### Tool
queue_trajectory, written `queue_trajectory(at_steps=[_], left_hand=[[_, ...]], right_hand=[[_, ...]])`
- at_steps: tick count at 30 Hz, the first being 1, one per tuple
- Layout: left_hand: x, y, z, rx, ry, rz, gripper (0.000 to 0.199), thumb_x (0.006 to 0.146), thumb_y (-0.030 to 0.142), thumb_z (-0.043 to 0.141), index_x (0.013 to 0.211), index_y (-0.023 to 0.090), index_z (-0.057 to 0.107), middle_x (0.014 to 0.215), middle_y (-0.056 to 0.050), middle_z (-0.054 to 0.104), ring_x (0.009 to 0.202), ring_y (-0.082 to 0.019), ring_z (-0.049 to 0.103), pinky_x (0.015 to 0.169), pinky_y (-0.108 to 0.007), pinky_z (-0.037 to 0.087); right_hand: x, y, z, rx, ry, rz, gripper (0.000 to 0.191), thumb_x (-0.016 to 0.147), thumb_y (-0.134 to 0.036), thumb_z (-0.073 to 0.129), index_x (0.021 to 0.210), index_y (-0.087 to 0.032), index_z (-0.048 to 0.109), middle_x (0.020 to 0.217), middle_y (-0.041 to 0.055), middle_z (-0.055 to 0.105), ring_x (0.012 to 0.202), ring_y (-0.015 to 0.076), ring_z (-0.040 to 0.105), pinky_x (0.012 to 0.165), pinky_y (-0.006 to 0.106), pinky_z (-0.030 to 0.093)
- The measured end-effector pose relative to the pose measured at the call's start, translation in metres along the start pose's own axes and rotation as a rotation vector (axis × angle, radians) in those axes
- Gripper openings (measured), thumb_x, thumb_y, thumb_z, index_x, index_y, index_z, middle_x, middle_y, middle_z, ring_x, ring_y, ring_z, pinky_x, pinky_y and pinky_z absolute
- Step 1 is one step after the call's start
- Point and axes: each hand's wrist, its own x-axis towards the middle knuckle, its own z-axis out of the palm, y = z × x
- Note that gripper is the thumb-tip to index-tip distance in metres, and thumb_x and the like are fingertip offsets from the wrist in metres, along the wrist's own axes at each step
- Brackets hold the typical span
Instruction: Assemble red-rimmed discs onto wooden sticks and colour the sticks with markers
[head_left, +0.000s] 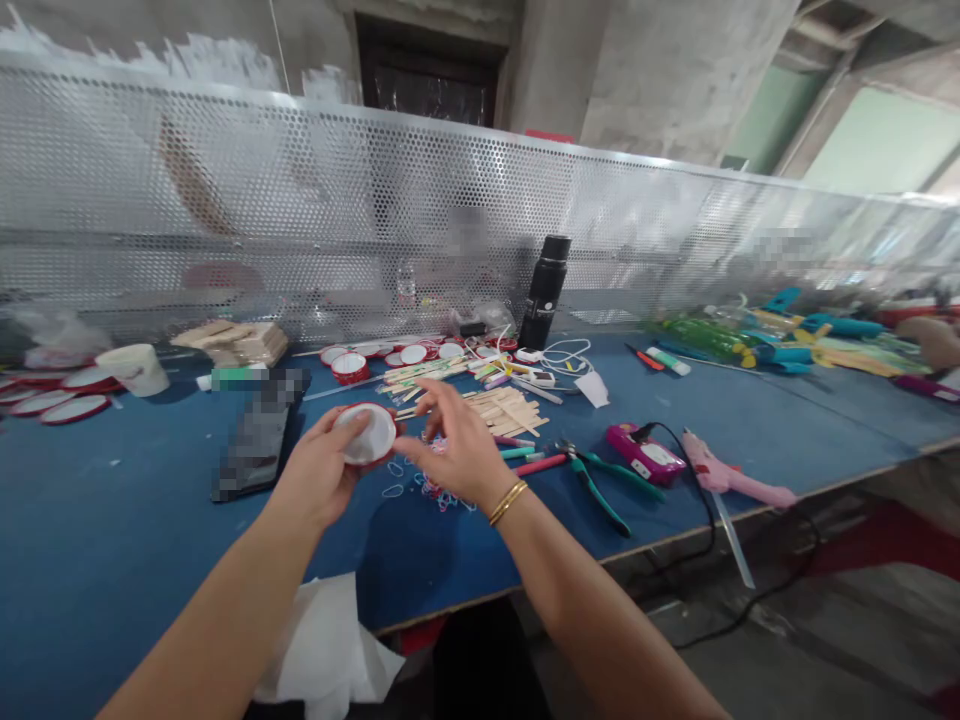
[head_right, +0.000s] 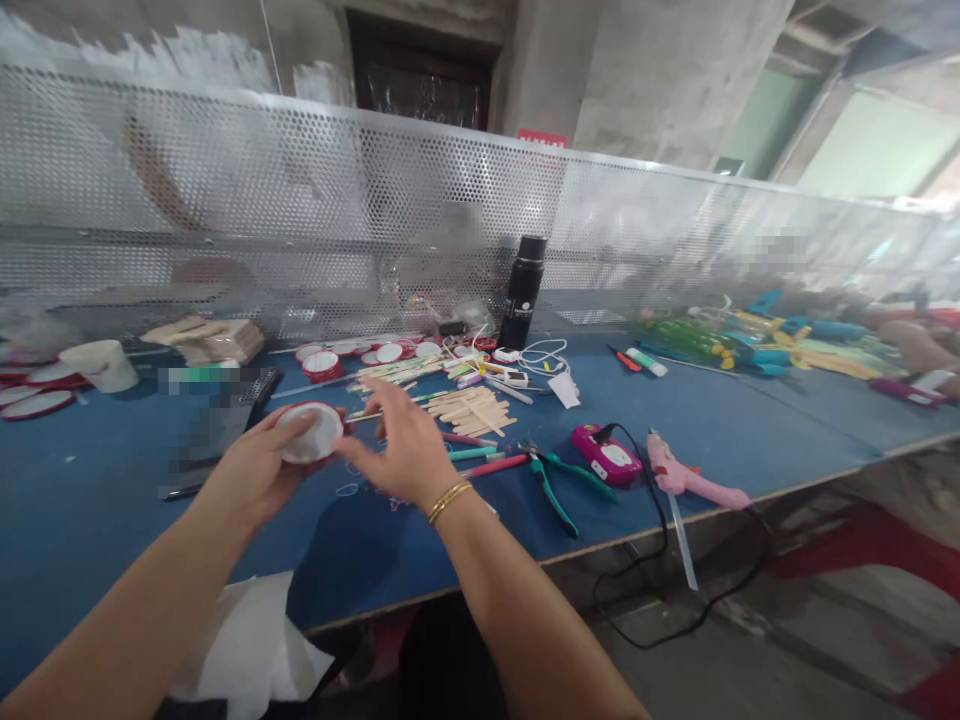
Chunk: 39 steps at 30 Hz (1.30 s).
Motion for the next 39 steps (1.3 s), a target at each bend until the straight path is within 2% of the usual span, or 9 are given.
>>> queue_trajectory(at_steps=[2, 4, 8, 13, 18, 24, 28, 33, 39], left_hand=[[0.001, 0.002, 0.001, -0.067, 0.012, 0.014, 0.017, 0.071, 0.017, 0.076, 0.086, 0.014, 0.069, 0.091, -0.009, 0.077, 0.075, -0.023, 0.074, 0.061, -0.033, 0.063], [0.000, 0.002, 0.001, -0.106, 0.012, 0.018, 0.016, 0.072, 0.014, 0.075, 0.087, 0.015, 0.068, 0.092, -0.010, 0.077, 0.076, -0.024, 0.075, 0.061, -0.035, 0.064], [-0.002, 0.002, 0.003, -0.146, 0.011, 0.030, 0.018, 0.074, 0.012, 0.074, 0.088, 0.018, 0.064, 0.087, -0.008, 0.077, 0.072, -0.023, 0.075, 0.058, -0.033, 0.062], [-0.002, -0.001, 0.002, -0.159, 0.018, 0.058, 0.019, 0.073, 0.014, 0.076, 0.087, 0.019, 0.064, 0.088, -0.006, 0.077, 0.077, -0.021, 0.074, 0.062, -0.030, 0.061], [0.000, -0.003, 0.001, -0.190, 0.029, 0.063, 0.020, 0.071, 0.018, 0.077, 0.086, 0.017, 0.065, 0.087, -0.007, 0.076, 0.075, -0.019, 0.072, 0.062, -0.027, 0.057], [0.000, -0.003, 0.000, -0.218, 0.048, 0.109, 0.016, 0.072, 0.019, 0.072, 0.085, 0.017, 0.063, 0.083, -0.005, 0.074, 0.076, -0.018, 0.071, 0.064, -0.025, 0.054], [0.004, -0.006, -0.003, -0.202, 0.058, 0.127, 0.022, 0.067, 0.022, 0.075, 0.085, 0.018, 0.062, 0.083, -0.003, 0.073, 0.075, -0.018, 0.068, 0.067, -0.027, 0.054], [0.011, -0.009, -0.006, -0.200, 0.076, 0.106, 0.025, 0.066, 0.022, 0.076, 0.088, 0.018, 0.063, 0.082, -0.003, 0.072, 0.070, -0.016, 0.067, 0.064, -0.026, 0.054], [0.008, -0.011, -0.004, -0.192, 0.110, 0.065, 0.021, 0.069, 0.022, 0.074, 0.088, 0.018, 0.065, 0.085, -0.004, 0.074, 0.071, -0.016, 0.069, 0.060, -0.024, 0.052]], right_hand=[[0.005, 0.009, -0.010, -0.062, 0.126, 0.056, 0.036, 0.099, -0.039, 0.054, 0.129, -0.020, 0.056, 0.106, 0.0064, 0.067, 0.079, 0.0158, 0.063, 0.082, 0.031, 0.052], [0.009, 0.016, -0.019, -0.192, 0.169, 0.110, 0.019, 0.099, -0.028, 0.052, 0.105, -0.020, 0.067, 0.097, 0.0061, 0.069, 0.085, 0.0181, 0.063, 0.081, 0.031, 0.049], [0.009, 0.025, -0.023, -0.430, -0.043, 0.246, 0.016, 0.092, -0.021, 0.059, 0.086, -0.020, 0.073, 0.086, 0.0051, 0.071, 0.084, 0.0198, 0.063, 0.081, 0.032, 0.044], [0.006, 0.019, -0.008, -0.495, -0.257, 0.207, 0.015, 0.092, -0.023, 0.062, 0.090, -0.023, 0.077, 0.096, 0.0054, 0.075, 0.097, 0.0213, 0.064, 0.090, 0.033, 0.042], [0.007, -0.002, 0.004, -0.464, -0.519, 0.120, 0.016, 0.093, -0.024, 0.064, 0.100, -0.023, 0.078, 0.103, 0.0049, 0.078, 0.102, 0.0202, 0.067, 0.092, 0.030, 0.044], [0.018, -0.032, 0.003, -0.577, -0.676, -0.052, 0.022, 0.092, -0.020, 0.060, 0.099, -0.025, 0.080, 0.101, 0.0069, 0.080, 0.096, 0.0228, 0.072, 0.080, 0.030, 0.046], [0.029, -0.034, 0.017, -0.613, -0.800, -0.103, 0.018, 0.089, -0.019, 0.064, 0.093, -0.025, 0.081, 0.097, 0.0071, 0.081, 0.096, 0.0236, 0.073, 0.076, 0.029, 0.046], [0.030, -0.028, 0.034, -0.634, -0.855, -0.110, 0.012, 0.085, -0.017, 0.069, 0.089, -0.022, 0.079, 0.101, 0.0082, 0.080, 0.097, 0.0227, 0.073, 0.079, 0.029, 0.047], [0.014, -0.024, 0.034, -0.616, -0.828, -0.129, 0.016, 0.088, -0.014, 0.063, 0.098, -0.016, 0.075, 0.106, 0.0138, 0.078, 0.102, 0.0255, 0.071, 0.083, 0.032, 0.047]])
